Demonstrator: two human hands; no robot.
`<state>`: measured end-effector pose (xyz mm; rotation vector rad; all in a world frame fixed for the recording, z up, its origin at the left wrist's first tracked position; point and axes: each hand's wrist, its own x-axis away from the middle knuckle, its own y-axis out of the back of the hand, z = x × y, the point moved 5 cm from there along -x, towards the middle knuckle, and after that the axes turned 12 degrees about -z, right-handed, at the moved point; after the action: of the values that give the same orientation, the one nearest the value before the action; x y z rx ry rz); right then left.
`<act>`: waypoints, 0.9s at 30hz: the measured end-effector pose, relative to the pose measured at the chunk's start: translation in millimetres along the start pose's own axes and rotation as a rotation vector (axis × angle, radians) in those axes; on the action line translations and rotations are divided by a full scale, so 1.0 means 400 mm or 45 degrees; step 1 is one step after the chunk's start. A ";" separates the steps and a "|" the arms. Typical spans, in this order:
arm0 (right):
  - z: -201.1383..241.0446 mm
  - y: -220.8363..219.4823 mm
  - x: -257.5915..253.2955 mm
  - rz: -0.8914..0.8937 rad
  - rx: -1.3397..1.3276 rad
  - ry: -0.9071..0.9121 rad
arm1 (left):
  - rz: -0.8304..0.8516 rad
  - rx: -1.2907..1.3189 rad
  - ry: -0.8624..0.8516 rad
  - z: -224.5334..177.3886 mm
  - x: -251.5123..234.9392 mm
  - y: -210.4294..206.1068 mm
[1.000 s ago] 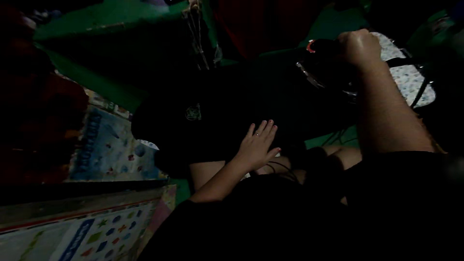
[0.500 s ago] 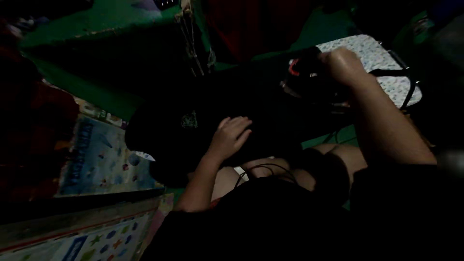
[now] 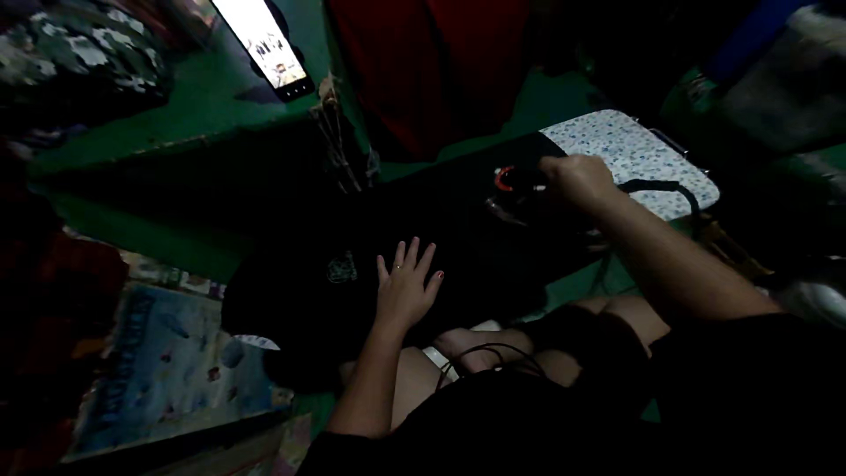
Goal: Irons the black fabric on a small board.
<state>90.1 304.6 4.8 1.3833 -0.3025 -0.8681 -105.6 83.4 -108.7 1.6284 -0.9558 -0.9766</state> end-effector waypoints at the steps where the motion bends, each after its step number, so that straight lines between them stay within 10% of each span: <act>1: -0.019 0.000 -0.044 0.050 0.037 -0.126 | 0.020 -0.004 0.012 0.000 -0.004 -0.001; 12: -0.209 -0.012 -0.303 0.045 0.147 -0.604 | 0.066 -0.010 0.106 -0.003 -0.073 0.003; 27: -0.027 0.067 0.167 0.032 0.081 -0.572 | -0.028 -0.028 0.049 -0.014 -0.049 -0.001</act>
<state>151.1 265.2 8.0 1.2284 -0.6943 -1.1539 -107.8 103.2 -105.1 1.6367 -0.8999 -0.9640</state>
